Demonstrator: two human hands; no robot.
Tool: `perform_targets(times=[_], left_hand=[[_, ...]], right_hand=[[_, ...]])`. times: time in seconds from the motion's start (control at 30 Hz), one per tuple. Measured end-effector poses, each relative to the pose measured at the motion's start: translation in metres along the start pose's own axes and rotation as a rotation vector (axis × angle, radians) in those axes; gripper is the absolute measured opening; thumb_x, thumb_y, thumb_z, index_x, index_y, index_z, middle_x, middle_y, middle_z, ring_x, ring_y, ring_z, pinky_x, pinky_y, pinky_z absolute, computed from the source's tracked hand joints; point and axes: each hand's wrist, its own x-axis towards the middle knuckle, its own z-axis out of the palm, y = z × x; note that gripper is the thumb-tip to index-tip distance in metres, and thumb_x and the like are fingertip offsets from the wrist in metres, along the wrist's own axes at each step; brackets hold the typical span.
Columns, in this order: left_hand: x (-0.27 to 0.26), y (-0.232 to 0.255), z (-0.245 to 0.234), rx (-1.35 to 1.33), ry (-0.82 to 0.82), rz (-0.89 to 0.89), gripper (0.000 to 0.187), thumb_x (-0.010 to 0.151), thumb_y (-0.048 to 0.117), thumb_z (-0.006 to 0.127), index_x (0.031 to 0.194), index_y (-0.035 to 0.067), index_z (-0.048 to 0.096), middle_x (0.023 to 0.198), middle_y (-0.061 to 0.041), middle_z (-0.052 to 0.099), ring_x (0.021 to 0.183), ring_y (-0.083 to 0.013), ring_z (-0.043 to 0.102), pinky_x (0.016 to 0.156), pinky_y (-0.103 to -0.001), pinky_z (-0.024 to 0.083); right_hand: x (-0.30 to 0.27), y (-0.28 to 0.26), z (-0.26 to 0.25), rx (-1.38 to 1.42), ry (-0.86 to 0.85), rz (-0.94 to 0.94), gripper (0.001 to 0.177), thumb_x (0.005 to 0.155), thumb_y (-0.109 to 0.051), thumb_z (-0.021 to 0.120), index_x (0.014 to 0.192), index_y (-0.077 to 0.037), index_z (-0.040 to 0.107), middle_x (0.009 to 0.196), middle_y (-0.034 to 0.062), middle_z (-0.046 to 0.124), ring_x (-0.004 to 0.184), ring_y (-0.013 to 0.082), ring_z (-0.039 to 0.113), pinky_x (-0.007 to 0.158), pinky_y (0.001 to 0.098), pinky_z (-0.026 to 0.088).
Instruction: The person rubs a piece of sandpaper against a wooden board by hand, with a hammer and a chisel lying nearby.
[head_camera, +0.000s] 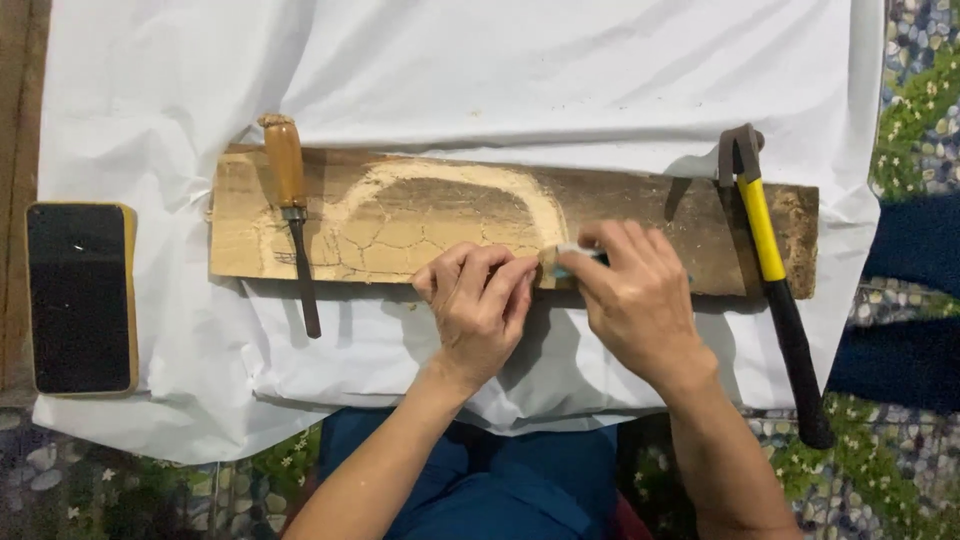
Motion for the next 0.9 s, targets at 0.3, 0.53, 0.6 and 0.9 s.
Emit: perform_targets(times=[0.3, 0.53, 0.6, 0.9], left_hand=[[-0.001, 0.0, 0.0, 0.001, 0.003, -0.005, 0.01, 0.089, 0.016, 0.073, 0.099, 0.019, 0.075, 0.089, 0.003, 0.057, 0.097, -0.0177, 0.047, 0.092, -0.039, 0.024], [-0.002, -0.002, 0.002, 0.013, 0.036, -0.012, 0.016, 0.093, 0.018, 0.071, 0.109, 0.018, 0.072, 0.092, 0.004, 0.061, 0.096, -0.0169, 0.052, 0.091, -0.037, 0.026], [-0.002, 0.0, 0.002, -0.014, 0.027, -0.039, 0.019, 0.091, 0.018, 0.072, 0.11, 0.017, 0.071, 0.091, 0.003, 0.062, 0.096, -0.0173, 0.053, 0.091, -0.037, 0.026], [-0.004, -0.001, 0.004, -0.016, 0.031, -0.042, 0.021, 0.092, 0.019, 0.072, 0.112, 0.015, 0.068, 0.093, 0.002, 0.065, 0.097, -0.0179, 0.054, 0.092, -0.038, 0.025]], right_hand=[[0.005, -0.001, 0.001, 0.047, 0.029, -0.08, 0.01, 0.094, -0.018, 0.071, 0.086, -0.018, 0.077, 0.091, 0.0037, 0.065, 0.08, 0.0234, 0.062, 0.067, 0.0345, 0.045], [0.006, 0.013, 0.019, 0.045, 0.099, -0.128, 0.013, 0.1, -0.024, 0.067, 0.089, -0.018, 0.073, 0.095, 0.0033, 0.064, 0.086, 0.0245, 0.061, 0.07, 0.036, 0.045], [0.0, 0.012, 0.016, 0.083, 0.04, -0.102, 0.012, 0.095, -0.016, 0.068, 0.087, -0.019, 0.076, 0.091, 0.0029, 0.067, 0.081, 0.0239, 0.06, 0.072, 0.0359, 0.046], [0.006, 0.009, 0.015, 0.062, 0.04, -0.099, 0.01, 0.093, -0.015, 0.069, 0.087, -0.019, 0.076, 0.09, 0.0019, 0.067, 0.081, 0.0231, 0.06, 0.071, 0.0354, 0.047]])
